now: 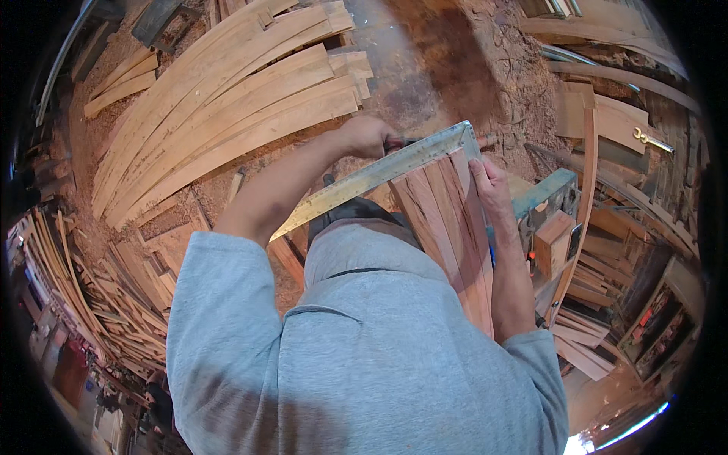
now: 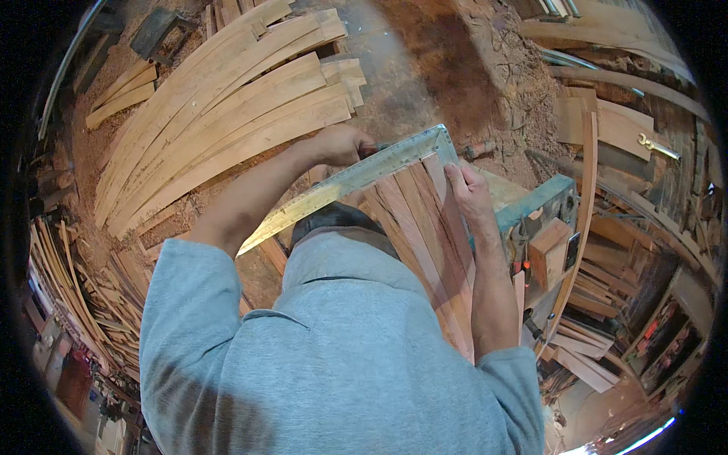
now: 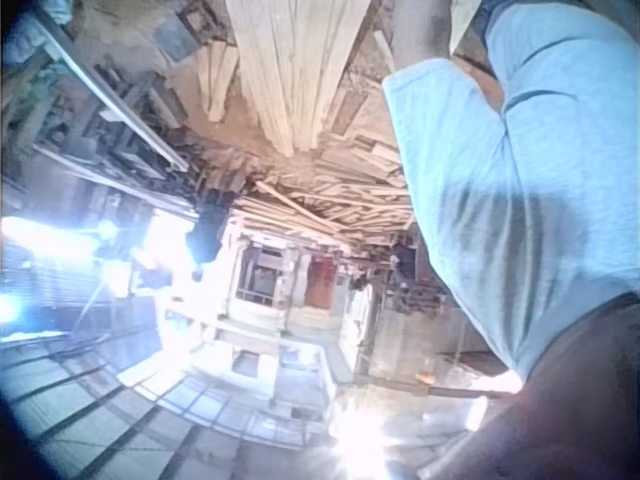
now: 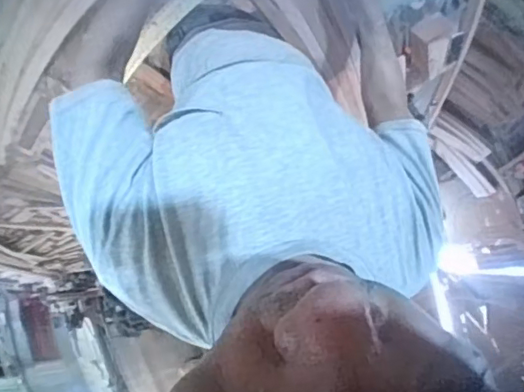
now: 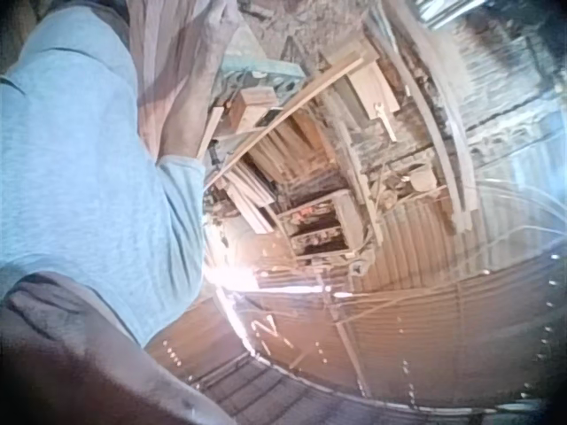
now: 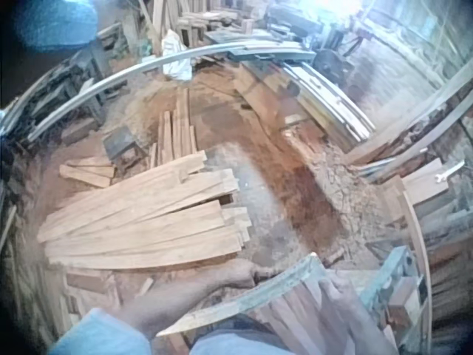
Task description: The person measures and marks wooden planks using a tape measure, a square ruler, and a pen. They align the tools on the wood, mark measurement points, and draw straight lines to prepare the planks for cutting.
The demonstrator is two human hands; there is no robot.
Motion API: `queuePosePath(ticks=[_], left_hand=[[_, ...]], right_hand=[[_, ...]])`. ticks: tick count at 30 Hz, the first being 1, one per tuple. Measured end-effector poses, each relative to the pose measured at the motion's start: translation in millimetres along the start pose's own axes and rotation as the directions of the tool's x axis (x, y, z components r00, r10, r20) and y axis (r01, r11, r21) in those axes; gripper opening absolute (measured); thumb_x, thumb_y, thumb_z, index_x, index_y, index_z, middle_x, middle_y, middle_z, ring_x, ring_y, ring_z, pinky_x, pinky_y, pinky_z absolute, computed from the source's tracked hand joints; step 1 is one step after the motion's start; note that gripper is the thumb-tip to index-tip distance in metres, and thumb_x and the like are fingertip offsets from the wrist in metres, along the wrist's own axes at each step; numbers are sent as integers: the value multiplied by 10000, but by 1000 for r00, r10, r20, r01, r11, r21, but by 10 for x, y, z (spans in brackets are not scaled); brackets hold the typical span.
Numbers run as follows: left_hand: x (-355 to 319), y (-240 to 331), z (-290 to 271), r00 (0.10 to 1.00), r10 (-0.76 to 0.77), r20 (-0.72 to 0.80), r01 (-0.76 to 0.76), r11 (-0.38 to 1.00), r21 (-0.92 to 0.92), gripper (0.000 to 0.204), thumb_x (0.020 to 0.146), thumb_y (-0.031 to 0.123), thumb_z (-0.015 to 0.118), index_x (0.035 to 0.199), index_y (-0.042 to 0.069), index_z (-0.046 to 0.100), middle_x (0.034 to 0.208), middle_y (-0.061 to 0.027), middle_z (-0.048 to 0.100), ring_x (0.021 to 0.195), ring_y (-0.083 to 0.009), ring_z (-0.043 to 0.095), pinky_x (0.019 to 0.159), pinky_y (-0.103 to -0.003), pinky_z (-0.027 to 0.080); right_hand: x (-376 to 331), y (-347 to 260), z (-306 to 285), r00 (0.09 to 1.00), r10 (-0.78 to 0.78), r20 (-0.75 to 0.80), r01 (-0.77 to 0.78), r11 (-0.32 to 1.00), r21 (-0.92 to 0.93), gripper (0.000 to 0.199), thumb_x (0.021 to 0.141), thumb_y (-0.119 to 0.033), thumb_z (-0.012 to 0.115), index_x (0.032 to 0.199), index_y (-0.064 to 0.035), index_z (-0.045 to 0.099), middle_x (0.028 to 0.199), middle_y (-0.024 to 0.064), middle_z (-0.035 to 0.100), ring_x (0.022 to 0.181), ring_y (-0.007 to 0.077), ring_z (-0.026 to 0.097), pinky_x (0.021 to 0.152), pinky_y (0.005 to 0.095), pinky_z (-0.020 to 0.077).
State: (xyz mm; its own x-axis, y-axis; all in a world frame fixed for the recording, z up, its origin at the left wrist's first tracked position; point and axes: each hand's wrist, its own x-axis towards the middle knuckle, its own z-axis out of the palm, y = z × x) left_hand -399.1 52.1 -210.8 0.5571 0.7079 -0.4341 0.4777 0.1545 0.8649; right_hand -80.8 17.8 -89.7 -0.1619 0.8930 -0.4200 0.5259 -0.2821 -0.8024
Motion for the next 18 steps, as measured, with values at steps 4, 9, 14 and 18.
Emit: queuePosePath(ticks=[4,9,14,18], left_hand=[[152,36,57,994,87,-59,-92,993,-81,223,813,269,765,979,128,720,846,-98,719,769,-279,672,705,-397,526],[171,54,43,996,72,-50,-58,970,234,204,814,279,747,959,139,716,832,-71,711,761,-266,662,710,-393,528],[145,123,35,989,97,109,-131,920,371,218,761,198,726,965,123,703,849,-58,728,813,-242,700,746,-428,549],[159,135,7,973,-202,-116,132,889,-438,128,785,205,698,905,164,678,817,-73,719,774,-266,696,698,-423,553]], right_hand=[[-21,-58,7,1000,0,9,0,998,56,312,1056,-303,606,1056,-5,699,883,-62,585,849,67,494,761,247,424],[-9,-39,2,999,-28,22,28,1000,6,287,1054,-294,611,1006,-20,683,876,-67,562,826,60,471,726,241,408],[8,14,-14,1000,-22,19,22,1000,2,305,1060,-305,599,954,-26,662,841,-73,526,803,60,451,700,243,391],[2,-15,-26,999,34,27,-33,999,-17,315,1064,-304,590,937,-23,656,829,-78,522,802,60,447,700,247,389]])
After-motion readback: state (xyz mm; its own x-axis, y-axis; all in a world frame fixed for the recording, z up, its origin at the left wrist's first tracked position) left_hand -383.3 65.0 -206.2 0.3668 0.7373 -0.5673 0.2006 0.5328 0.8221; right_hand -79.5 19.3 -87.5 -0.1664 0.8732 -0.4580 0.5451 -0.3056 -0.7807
